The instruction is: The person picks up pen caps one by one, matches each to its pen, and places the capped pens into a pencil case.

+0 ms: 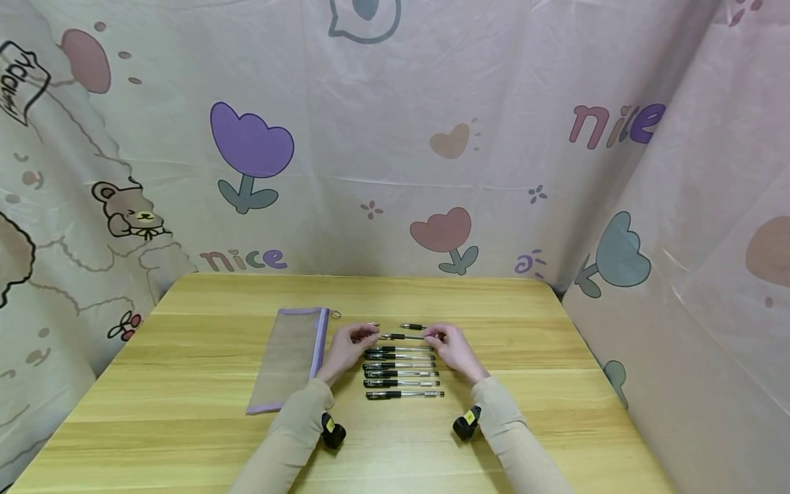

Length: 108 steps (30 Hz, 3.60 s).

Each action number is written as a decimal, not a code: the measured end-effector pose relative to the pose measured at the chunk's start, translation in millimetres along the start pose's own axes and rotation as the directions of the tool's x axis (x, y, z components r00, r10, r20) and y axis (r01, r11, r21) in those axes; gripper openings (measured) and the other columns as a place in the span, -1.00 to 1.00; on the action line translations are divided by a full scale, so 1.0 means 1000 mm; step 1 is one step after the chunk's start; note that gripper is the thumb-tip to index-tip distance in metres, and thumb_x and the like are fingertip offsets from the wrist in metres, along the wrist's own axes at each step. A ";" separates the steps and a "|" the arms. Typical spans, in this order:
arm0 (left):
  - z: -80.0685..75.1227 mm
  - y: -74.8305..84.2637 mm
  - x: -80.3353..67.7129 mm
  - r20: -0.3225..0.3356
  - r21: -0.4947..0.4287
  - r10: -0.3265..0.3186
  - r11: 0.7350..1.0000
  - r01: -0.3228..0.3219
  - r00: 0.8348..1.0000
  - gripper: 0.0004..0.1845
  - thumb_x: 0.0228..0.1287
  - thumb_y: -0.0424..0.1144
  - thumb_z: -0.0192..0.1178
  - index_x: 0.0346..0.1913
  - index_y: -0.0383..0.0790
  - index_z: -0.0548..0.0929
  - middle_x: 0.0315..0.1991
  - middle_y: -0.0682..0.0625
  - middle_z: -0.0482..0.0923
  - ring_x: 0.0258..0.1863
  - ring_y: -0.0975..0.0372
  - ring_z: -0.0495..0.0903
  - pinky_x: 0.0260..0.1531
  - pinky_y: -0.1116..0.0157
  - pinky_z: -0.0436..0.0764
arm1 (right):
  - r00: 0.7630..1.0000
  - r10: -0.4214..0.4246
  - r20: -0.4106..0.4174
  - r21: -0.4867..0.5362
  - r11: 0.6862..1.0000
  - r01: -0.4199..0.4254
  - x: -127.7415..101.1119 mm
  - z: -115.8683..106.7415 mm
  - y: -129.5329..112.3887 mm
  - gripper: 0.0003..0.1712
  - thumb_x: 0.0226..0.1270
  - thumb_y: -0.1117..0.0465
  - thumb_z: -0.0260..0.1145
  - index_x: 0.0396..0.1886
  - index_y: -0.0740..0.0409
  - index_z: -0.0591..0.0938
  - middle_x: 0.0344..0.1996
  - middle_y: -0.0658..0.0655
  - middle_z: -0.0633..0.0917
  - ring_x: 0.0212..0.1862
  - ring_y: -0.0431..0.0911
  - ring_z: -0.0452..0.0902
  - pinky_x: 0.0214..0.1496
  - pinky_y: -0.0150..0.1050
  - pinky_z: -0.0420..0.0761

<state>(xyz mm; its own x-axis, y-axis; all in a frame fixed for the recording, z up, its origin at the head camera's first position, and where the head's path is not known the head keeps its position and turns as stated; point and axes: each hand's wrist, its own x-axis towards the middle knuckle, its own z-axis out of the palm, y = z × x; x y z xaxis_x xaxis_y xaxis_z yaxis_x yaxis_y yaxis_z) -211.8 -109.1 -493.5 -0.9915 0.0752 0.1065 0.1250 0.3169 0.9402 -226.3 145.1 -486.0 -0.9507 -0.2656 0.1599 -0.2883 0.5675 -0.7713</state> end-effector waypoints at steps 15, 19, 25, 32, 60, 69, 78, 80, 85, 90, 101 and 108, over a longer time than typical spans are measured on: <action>0.000 -0.001 -0.001 -0.008 0.010 0.000 1.000 0.001 1.000 -0.79 0.29 -0.42 0.31 -0.04 -0.39 0.73 -0.14 -0.19 0.75 -0.28 0.24 0.66 -0.25 0.44 0.60 | 0.999 -0.044 0.003 0.040 0.998 0.044 -0.001 0.005 0.005 -0.85 0.42 0.34 0.27 -0.13 0.22 0.73 -0.22 0.15 0.76 -0.22 -0.16 0.57 -0.16 -0.38 0.57; -0.001 0.001 -0.001 -0.021 0.019 0.009 1.000 -0.009 1.000 -0.80 0.29 -0.43 0.31 -0.06 -0.41 0.73 -0.17 -0.20 0.75 -0.32 0.26 0.62 -0.29 0.45 0.56 | 0.999 -0.036 -0.008 0.064 0.997 0.036 0.000 0.007 0.006 -0.86 0.40 0.36 0.28 -0.13 0.23 0.73 -0.22 0.15 0.76 -0.20 -0.15 0.59 -0.12 -0.40 0.59; -0.001 0.002 -0.002 -0.034 0.026 0.007 1.000 -0.006 0.999 -0.85 0.26 -0.44 0.33 -0.12 -0.38 0.75 -0.25 -0.19 0.73 -0.39 0.30 0.56 -0.36 0.47 0.51 | 0.998 -0.051 -0.028 0.049 0.997 0.052 -0.001 0.010 0.004 -0.86 0.39 0.39 0.28 -0.15 0.22 0.73 -0.21 0.16 0.75 -0.18 -0.13 0.61 -0.08 -0.35 0.62; -0.002 0.003 -0.004 -0.051 0.045 0.014 0.999 -0.012 0.999 -0.87 0.25 -0.44 0.34 -0.16 -0.34 0.76 -0.29 -0.16 0.72 -0.41 0.31 0.53 -0.38 0.47 0.50 | 0.999 -0.045 -0.030 0.029 0.999 0.046 -0.001 0.010 0.001 -0.85 0.42 0.39 0.25 -0.15 0.23 0.73 -0.20 0.16 0.74 -0.19 -0.13 0.59 -0.11 -0.34 0.60; -0.007 -0.004 -0.001 -0.064 0.022 0.054 0.998 -0.052 0.996 -0.81 0.24 -0.46 0.32 -0.09 -0.41 0.73 -0.24 -0.24 0.73 -0.33 0.26 0.60 -0.29 0.50 0.54 | 0.999 -0.010 -0.046 0.117 0.993 0.016 -0.001 0.000 0.012 -0.75 0.38 0.33 0.31 0.02 0.27 0.70 -0.19 0.17 0.75 -0.22 -0.19 0.56 -0.15 -0.42 0.57; -0.007 -0.005 0.000 -0.052 0.058 0.039 0.998 -0.036 0.998 -0.78 0.26 -0.48 0.29 -0.04 -0.45 0.71 -0.20 -0.26 0.75 -0.26 0.13 0.69 -0.23 0.45 0.63 | 0.998 -0.019 -0.064 0.061 0.998 0.022 0.000 -0.003 0.015 -0.84 0.36 0.38 0.32 -0.12 0.27 0.74 -0.20 0.17 0.78 -0.20 -0.18 0.62 -0.11 -0.38 0.60; -0.005 -0.008 0.002 -0.063 0.173 0.057 0.984 -0.046 0.996 -0.87 0.28 -0.47 0.28 -0.14 -0.43 0.73 -0.28 -0.21 0.73 -0.35 0.20 0.61 -0.30 0.41 0.57 | 0.999 0.008 -0.049 0.047 0.999 -0.006 0.002 -0.004 0.014 -0.84 0.35 0.43 0.30 -0.14 0.28 0.74 -0.18 0.18 0.78 -0.12 -0.07 0.64 -0.02 -0.27 0.61; -0.005 -0.007 0.002 -0.062 0.202 0.057 0.978 -0.044 0.996 -0.87 0.30 -0.47 0.28 -0.14 -0.41 0.74 -0.30 -0.19 0.72 -0.37 0.22 0.57 -0.33 0.40 0.53 | 0.999 0.005 -0.047 0.029 1.000 -0.004 0.003 -0.003 0.015 -0.85 0.34 0.43 0.30 -0.15 0.27 0.74 -0.19 0.17 0.78 -0.12 -0.07 0.64 -0.01 -0.25 0.62; -0.005 -0.005 0.001 -0.069 0.242 0.017 0.970 0.000 0.997 -0.87 0.34 -0.43 0.26 -0.13 -0.33 0.76 -0.30 -0.13 0.71 -0.38 0.24 0.54 -0.33 0.36 0.51 | 0.999 0.001 -0.043 -0.014 1.000 -0.001 0.006 0.000 0.019 -0.87 0.31 0.43 0.33 -0.20 0.24 0.74 -0.23 0.16 0.78 -0.15 -0.07 0.65 0.00 -0.20 0.63; -0.004 -0.003 0.002 -0.080 0.268 -0.016 0.963 0.038 0.997 -0.87 0.36 -0.40 0.25 -0.13 -0.30 0.76 -0.29 -0.11 0.72 -0.35 0.21 0.57 -0.28 0.29 0.55 | 1.000 -0.003 -0.031 -0.048 0.999 0.002 0.008 0.002 0.022 -0.86 0.29 0.44 0.34 -0.21 0.23 0.74 -0.23 0.17 0.79 -0.14 -0.04 0.65 0.03 -0.11 0.64; 0.005 -0.008 0.003 -0.127 0.293 -0.014 0.955 0.051 0.992 -0.88 0.34 -0.40 0.26 -0.14 -0.33 0.76 -0.25 -0.16 0.74 -0.27 0.11 0.65 -0.14 0.14 0.64 | 0.999 0.023 -0.027 -0.105 0.994 -0.025 0.011 0.004 0.019 -0.88 0.28 0.44 0.35 -0.27 0.19 0.74 -0.30 0.11 0.77 -0.24 -0.14 0.57 -0.09 -0.20 0.58; 0.007 -0.008 0.004 -0.155 0.351 0.005 0.935 0.050 0.988 -0.87 0.31 -0.39 0.28 -0.14 -0.32 0.76 -0.22 -0.18 0.75 -0.21 0.04 0.68 -0.06 0.05 0.63 | 0.999 0.028 -0.024 -0.117 0.993 -0.030 0.010 0.004 0.017 -0.87 0.27 0.46 0.35 -0.29 0.19 0.75 -0.26 0.14 0.78 -0.21 -0.10 0.60 -0.06 -0.14 0.62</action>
<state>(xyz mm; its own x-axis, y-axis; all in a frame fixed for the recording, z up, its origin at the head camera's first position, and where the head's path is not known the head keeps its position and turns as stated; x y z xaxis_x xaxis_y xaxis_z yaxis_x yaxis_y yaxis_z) -216.5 -104.5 -503.2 -0.9845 -0.0711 0.1604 0.0800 0.6317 0.7711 -240.7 149.0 -500.1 -0.9608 -0.2311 0.1533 -0.2708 0.6622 -0.6987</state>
